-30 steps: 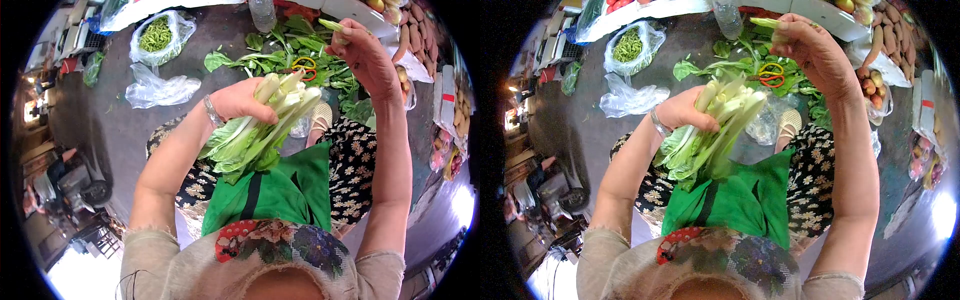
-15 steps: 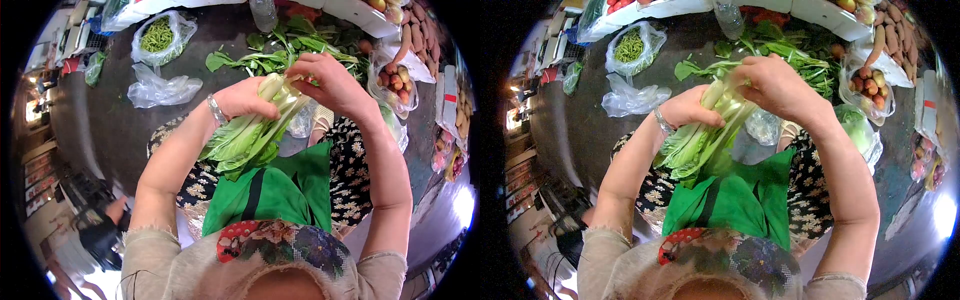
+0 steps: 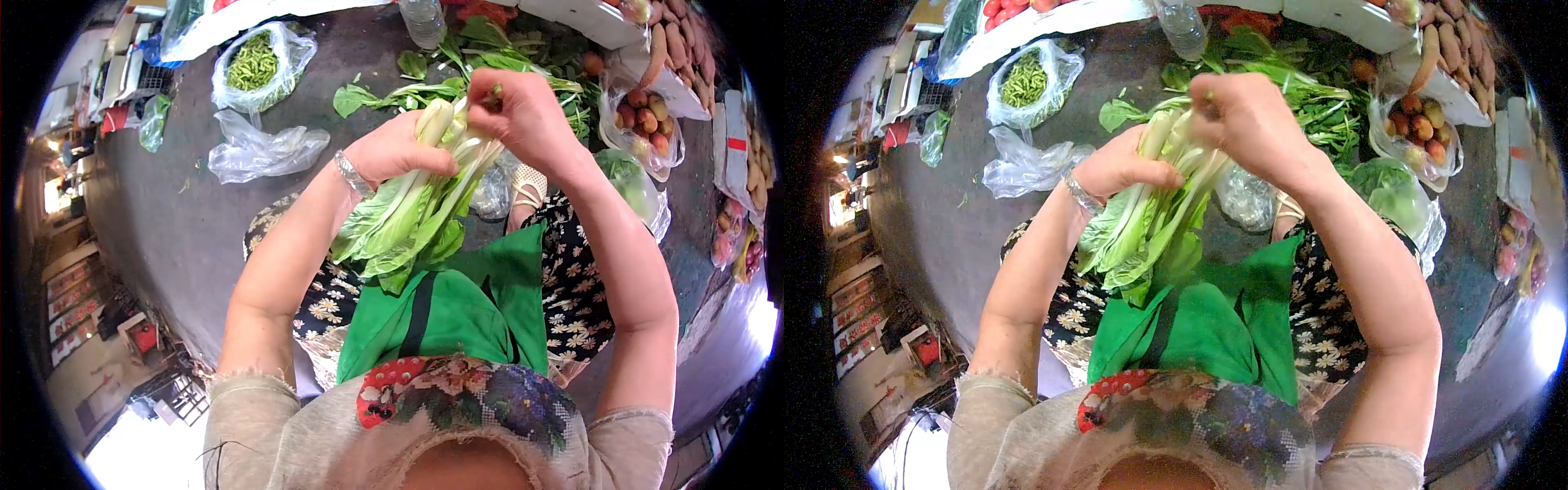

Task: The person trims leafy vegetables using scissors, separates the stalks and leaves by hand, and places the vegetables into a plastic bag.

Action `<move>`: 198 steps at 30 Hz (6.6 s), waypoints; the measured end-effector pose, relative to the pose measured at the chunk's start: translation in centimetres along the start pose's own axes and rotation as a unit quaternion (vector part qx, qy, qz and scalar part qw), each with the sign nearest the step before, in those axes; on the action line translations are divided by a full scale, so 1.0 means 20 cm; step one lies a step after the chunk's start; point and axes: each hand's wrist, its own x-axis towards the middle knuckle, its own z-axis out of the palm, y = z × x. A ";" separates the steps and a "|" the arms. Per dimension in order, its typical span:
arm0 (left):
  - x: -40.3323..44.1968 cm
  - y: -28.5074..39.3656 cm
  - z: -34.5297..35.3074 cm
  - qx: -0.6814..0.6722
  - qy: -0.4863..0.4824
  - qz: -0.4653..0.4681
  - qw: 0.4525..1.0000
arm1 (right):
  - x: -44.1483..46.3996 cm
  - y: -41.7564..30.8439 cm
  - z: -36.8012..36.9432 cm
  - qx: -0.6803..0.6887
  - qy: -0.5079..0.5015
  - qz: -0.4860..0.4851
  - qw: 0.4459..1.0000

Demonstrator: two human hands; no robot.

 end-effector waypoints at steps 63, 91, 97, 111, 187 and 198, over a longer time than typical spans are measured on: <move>-0.04 0.03 0.02 -0.016 0.010 0.018 1.000 | 0.07 0.15 -0.18 -0.128 0.159 0.026 0.979; 0.01 0.23 0.04 -0.148 0.278 0.179 0.932 | 0.09 -0.03 0.28 0.471 -0.117 0.107 0.868; -0.02 0.60 0.26 -0.201 0.298 0.291 0.887 | 0.06 -0.27 -0.04 0.516 0.036 -0.008 0.856; 0.21 0.77 1.20 0.471 -0.069 0.332 0.814 | -1.34 0.04 -0.89 0.619 0.350 0.012 0.703; 0.12 0.46 0.56 0.368 0.247 0.515 0.734 | -1.30 0.55 -0.90 -0.222 0.101 0.364 0.899; -0.14 0.18 -0.21 0.116 0.408 0.253 0.869 | 0.13 0.45 -0.27 -0.347 -0.275 0.004 0.897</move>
